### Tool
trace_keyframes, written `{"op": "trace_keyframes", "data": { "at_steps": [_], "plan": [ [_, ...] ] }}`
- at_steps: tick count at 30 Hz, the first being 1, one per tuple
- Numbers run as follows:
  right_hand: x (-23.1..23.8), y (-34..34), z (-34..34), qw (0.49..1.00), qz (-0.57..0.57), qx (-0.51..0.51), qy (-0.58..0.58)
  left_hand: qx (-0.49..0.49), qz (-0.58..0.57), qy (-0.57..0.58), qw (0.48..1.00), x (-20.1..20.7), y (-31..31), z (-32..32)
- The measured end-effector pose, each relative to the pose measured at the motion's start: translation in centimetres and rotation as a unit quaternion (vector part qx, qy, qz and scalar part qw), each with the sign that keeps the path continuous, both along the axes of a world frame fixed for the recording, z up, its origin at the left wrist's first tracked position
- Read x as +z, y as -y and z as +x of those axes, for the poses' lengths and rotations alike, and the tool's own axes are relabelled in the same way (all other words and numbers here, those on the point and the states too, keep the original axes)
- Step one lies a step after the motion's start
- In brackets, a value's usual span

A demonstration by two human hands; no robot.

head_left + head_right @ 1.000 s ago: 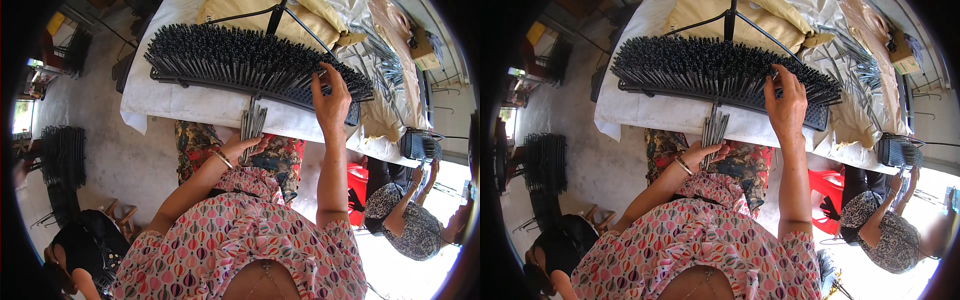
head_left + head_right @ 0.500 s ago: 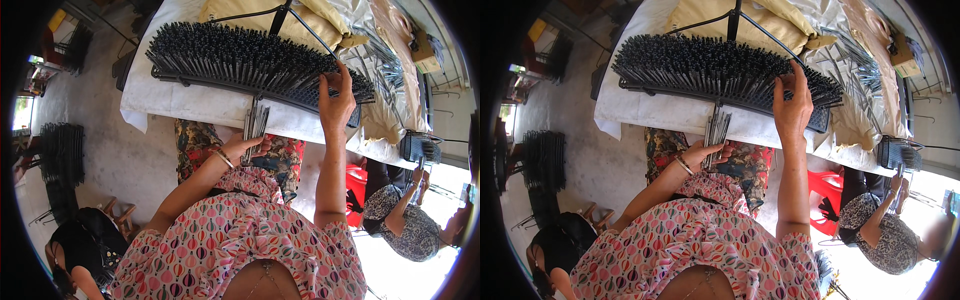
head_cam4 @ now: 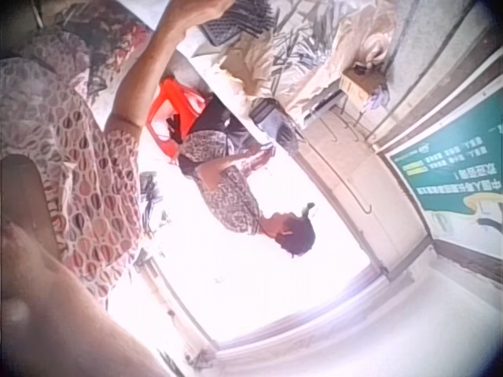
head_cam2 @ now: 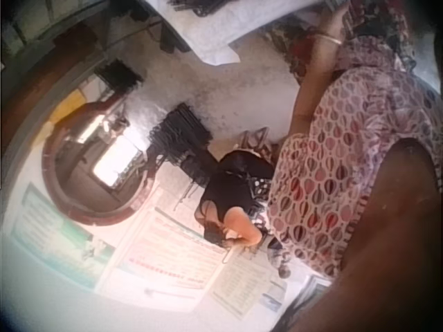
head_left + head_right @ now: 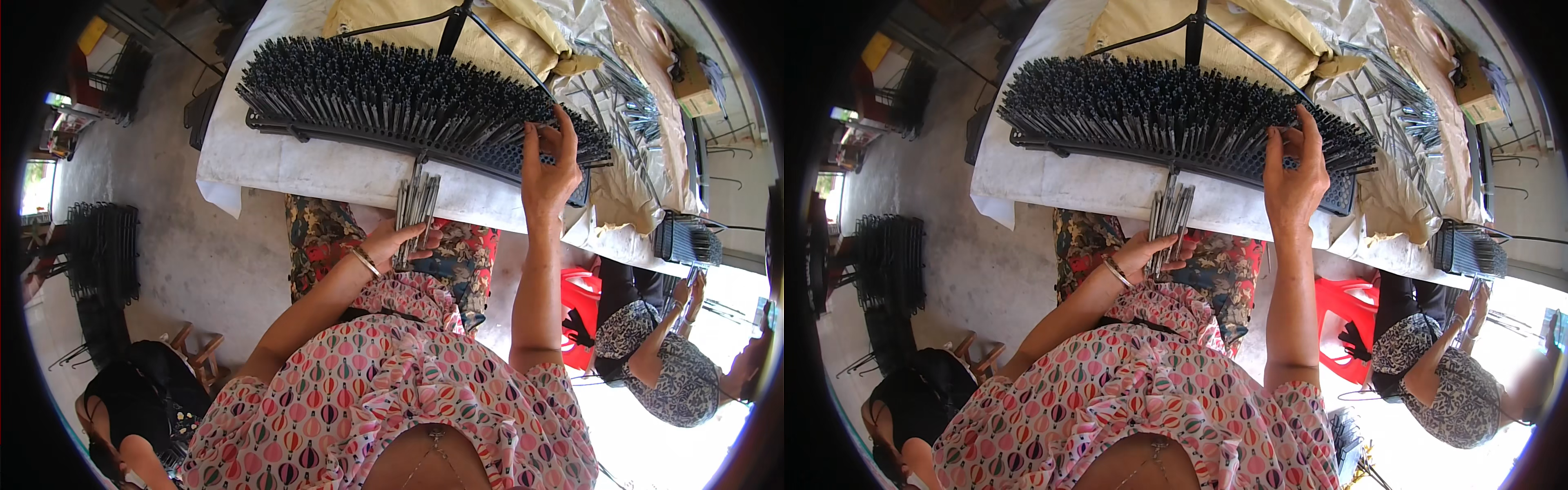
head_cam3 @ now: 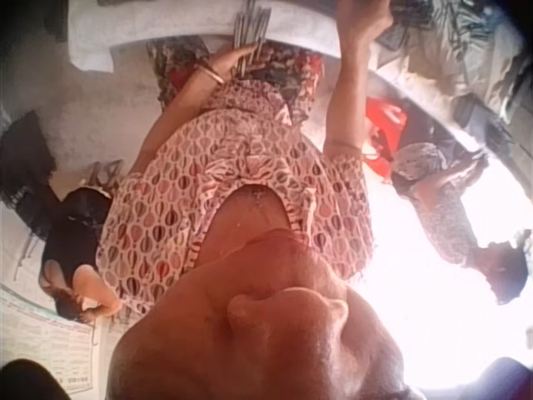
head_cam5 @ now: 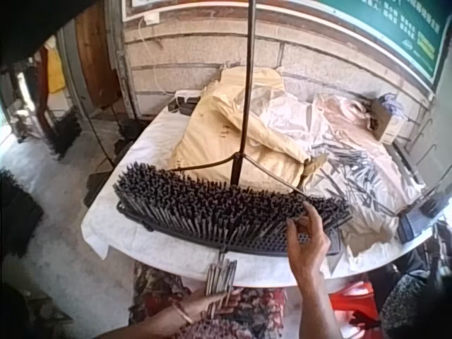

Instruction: The person is inserting small metal rods into a black bristled base to assemble a component.

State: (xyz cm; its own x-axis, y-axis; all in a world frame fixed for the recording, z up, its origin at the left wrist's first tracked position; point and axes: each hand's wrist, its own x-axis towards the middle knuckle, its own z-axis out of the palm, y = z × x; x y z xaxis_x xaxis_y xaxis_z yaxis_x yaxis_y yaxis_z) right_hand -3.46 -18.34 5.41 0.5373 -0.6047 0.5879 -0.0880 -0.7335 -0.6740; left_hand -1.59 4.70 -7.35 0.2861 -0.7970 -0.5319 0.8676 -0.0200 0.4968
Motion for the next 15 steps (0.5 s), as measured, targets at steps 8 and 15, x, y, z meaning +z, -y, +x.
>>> {"op": "trace_keyframes", "data": {
  "at_steps": [8,15],
  "plan": [
    [-1.5,0.4,0.0,0.995,-0.095,0.017,-0.013,0.009,-0.020,-0.043,0.999,0.6,0.0,0.2],
    [-1.3,-0.2,-0.4,0.989,-0.140,0.037,0.017,0.016,-0.029,-0.048,0.998,0.4,0.1,0.1]
  ]
}}
